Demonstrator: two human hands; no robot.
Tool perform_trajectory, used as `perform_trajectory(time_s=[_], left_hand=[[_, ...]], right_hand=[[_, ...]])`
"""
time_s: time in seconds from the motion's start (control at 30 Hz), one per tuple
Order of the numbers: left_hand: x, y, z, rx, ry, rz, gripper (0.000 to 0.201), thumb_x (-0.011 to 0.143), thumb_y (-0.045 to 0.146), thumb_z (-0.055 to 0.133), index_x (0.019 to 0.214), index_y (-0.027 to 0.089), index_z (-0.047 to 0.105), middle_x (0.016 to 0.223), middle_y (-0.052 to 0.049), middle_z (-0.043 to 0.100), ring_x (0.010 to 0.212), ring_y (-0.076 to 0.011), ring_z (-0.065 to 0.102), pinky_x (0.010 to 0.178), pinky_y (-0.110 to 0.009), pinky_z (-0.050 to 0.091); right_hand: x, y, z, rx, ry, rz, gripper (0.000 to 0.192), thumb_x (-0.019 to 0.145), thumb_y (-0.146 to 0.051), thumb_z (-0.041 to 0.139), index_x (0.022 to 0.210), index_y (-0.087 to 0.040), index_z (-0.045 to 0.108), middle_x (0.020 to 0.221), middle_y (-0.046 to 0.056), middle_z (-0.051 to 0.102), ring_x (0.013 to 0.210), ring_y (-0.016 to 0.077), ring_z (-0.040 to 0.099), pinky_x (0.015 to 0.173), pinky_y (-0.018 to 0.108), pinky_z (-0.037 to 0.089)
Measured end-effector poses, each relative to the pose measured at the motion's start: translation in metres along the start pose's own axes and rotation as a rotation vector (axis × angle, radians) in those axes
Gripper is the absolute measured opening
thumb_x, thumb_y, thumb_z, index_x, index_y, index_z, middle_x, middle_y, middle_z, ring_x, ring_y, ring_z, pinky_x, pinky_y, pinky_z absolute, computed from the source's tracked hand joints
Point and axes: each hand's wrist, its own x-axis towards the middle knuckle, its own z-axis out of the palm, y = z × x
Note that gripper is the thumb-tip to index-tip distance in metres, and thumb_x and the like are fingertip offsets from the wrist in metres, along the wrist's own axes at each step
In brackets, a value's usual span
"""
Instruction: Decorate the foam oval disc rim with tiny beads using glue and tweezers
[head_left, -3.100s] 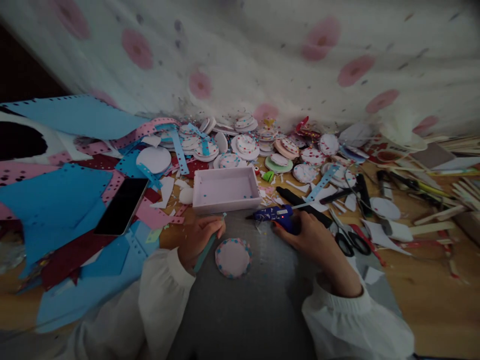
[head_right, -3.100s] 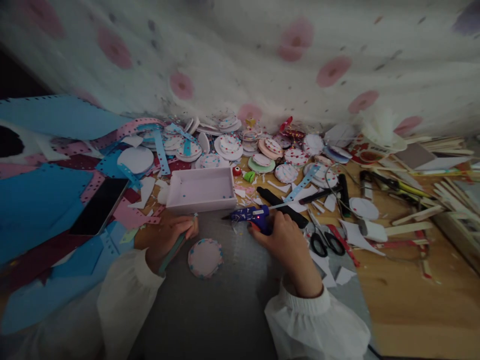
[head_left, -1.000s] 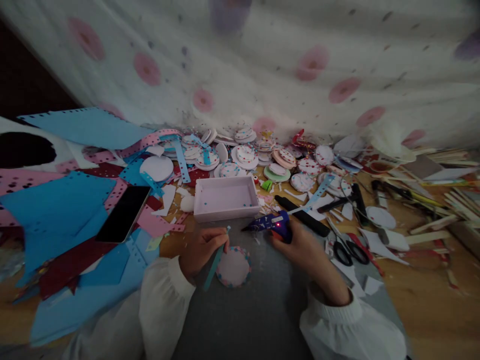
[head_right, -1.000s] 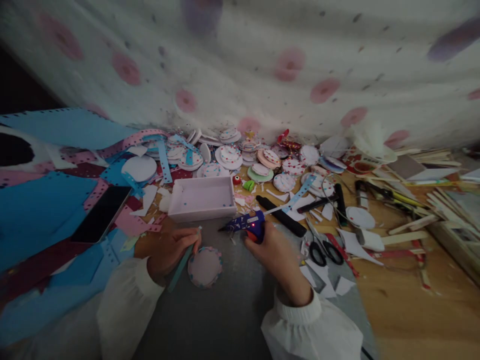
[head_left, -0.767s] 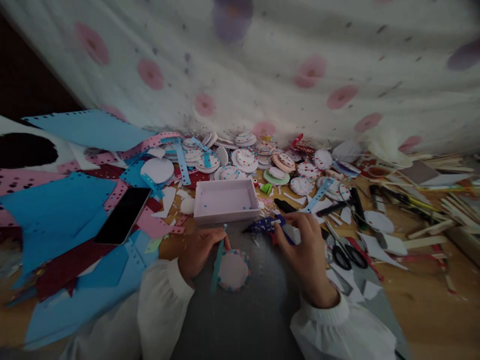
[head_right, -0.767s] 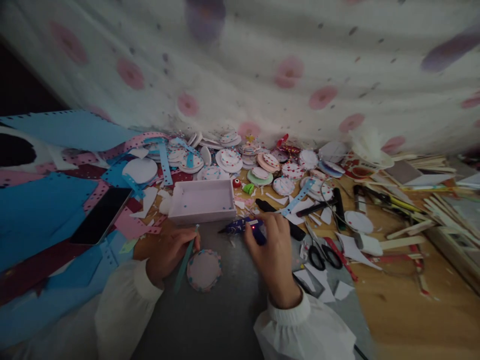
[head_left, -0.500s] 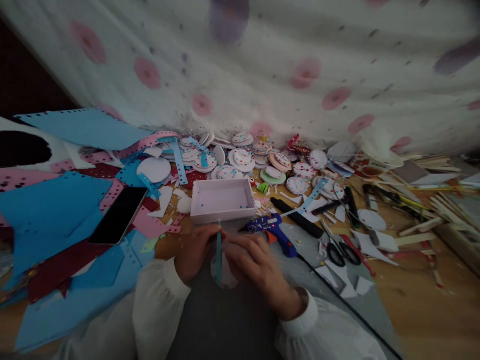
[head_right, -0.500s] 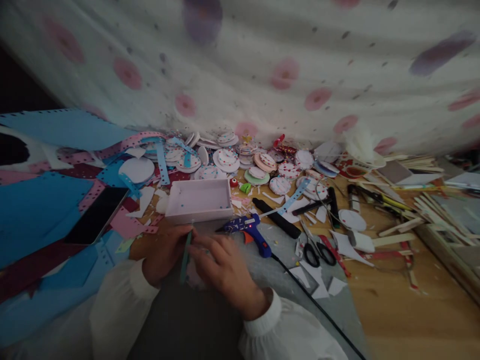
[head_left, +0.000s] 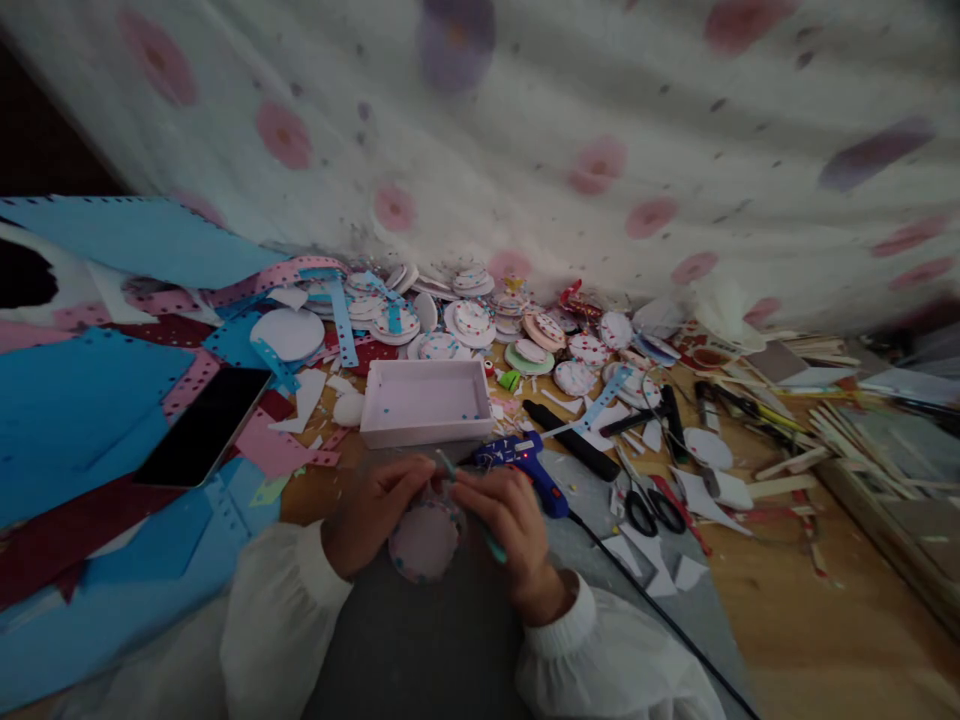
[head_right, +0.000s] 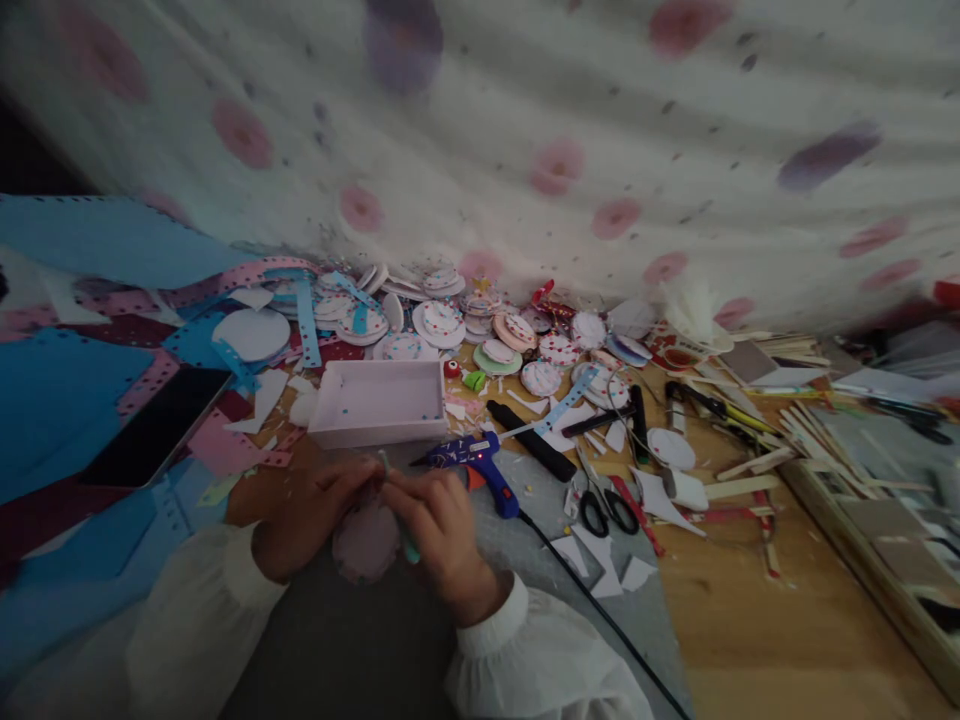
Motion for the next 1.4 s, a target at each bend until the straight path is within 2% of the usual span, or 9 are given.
perform_trajectory(time_s=[0.07,0.17,0.2,0.23,0.33,0.43,0.53,0.77,1.4], left_hand=[[0.002,0.006,-0.005,0.046,0.033,0.055,0.028,0.088,0.036,0.048,0.081,0.015,0.066,0.084,-0.004,0.064,0.083,-0.0173,0.057,0.076,-0.027,0.044],[0.006,0.012,-0.022,0.161,0.102,0.095,0.026,0.084,0.033,0.050,0.068,0.015,0.061,0.069,-0.001,0.057,0.069,-0.0140,0.053,0.065,-0.024,0.042],[0.006,0.014,-0.028,0.211,0.049,0.096,0.030,0.084,0.034,0.049,0.061,0.015,0.057,0.062,0.000,0.053,0.062,-0.0124,0.050,0.060,-0.023,0.039],[0.006,0.016,-0.034,0.266,-0.070,0.083,0.035,0.085,0.035,0.049,0.057,0.015,0.056,0.058,0.001,0.051,0.057,-0.0109,0.047,0.056,-0.022,0.037],[0.005,0.021,-0.045,0.368,-0.504,-0.043,0.033,0.083,0.038,0.055,0.063,0.014,0.065,0.054,0.002,0.054,0.049,-0.0087,0.046,0.048,-0.020,0.032],[0.003,0.021,-0.044,0.313,-0.645,-0.183,0.030,0.082,0.039,0.058,0.070,0.013,0.067,0.049,0.002,0.053,0.044,-0.0084,0.046,0.044,-0.018,0.031],[0.003,0.016,-0.036,0.158,-0.719,-0.260,0.036,0.084,0.044,0.055,0.068,0.013,0.062,0.043,0.004,0.047,0.038,-0.0072,0.041,0.040,-0.018,0.029],[0.006,0.002,-0.031,-0.077,-0.719,-0.291,0.040,0.079,0.050,0.063,0.064,0.013,0.056,0.043,0.006,0.042,0.037,-0.0044,0.033,0.036,-0.017,0.023],[0.008,0.002,-0.032,-0.082,-0.667,-0.330,0.035,0.075,0.044,0.067,0.066,0.011,0.061,0.050,0.003,0.052,0.039,-0.0041,0.037,0.038,-0.016,0.026]], right_hand=[[-0.002,0.004,-0.001,0.038,0.161,0.143,0.025,0.086,-0.010,0.059,0.105,-0.026,0.063,0.087,0.003,0.070,0.076,0.0173,0.063,0.067,0.034,0.052],[0.003,0.008,-0.005,0.135,0.286,0.407,0.017,0.083,-0.009,0.061,0.090,-0.025,0.062,0.079,0.000,0.067,0.073,0.0154,0.063,0.066,0.031,0.051],[0.005,0.008,-0.007,0.186,0.293,0.486,0.013,0.083,-0.011,0.061,0.087,-0.024,0.061,0.077,-0.001,0.066,0.072,0.0149,0.063,0.065,0.030,0.050],[0.006,0.008,-0.008,0.240,0.289,0.550,0.009,0.084,-0.014,0.061,0.085,-0.023,0.060,0.076,-0.001,0.065,0.071,0.0145,0.063,0.064,0.029,0.050],[0.008,0.004,-0.010,0.361,0.221,0.643,0.003,0.084,-0.020,0.062,0.084,-0.022,0.059,0.074,-0.001,0.063,0.068,0.0137,0.062,0.060,0.027,0.049],[0.005,-0.002,-0.008,0.395,0.109,0.660,0.003,0.084,-0.022,0.062,0.084,-0.021,0.059,0.073,0.000,0.062,0.066,0.0134,0.060,0.058,0.026,0.048],[0.002,-0.006,-0.006,0.386,0.018,0.652,0.003,0.084,-0.021,0.061,0.082,-0.021,0.059,0.072,0.000,0.061,0.066,0.0139,0.060,0.057,0.026,0.048],[0.002,-0.007,-0.006,0.354,-0.052,0.644,0.004,0.083,-0.018,0.059,0.082,-0.022,0.057,0.071,0.000,0.060,0.065,0.0144,0.058,0.056,0.026,0.047],[0.008,-0.009,-0.010,0.286,-0.111,0.559,0.006,0.082,-0.016,0.059,0.079,-0.021,0.056,0.065,-0.002,0.058,0.058,0.0121,0.052,0.053,0.025,0.043]])
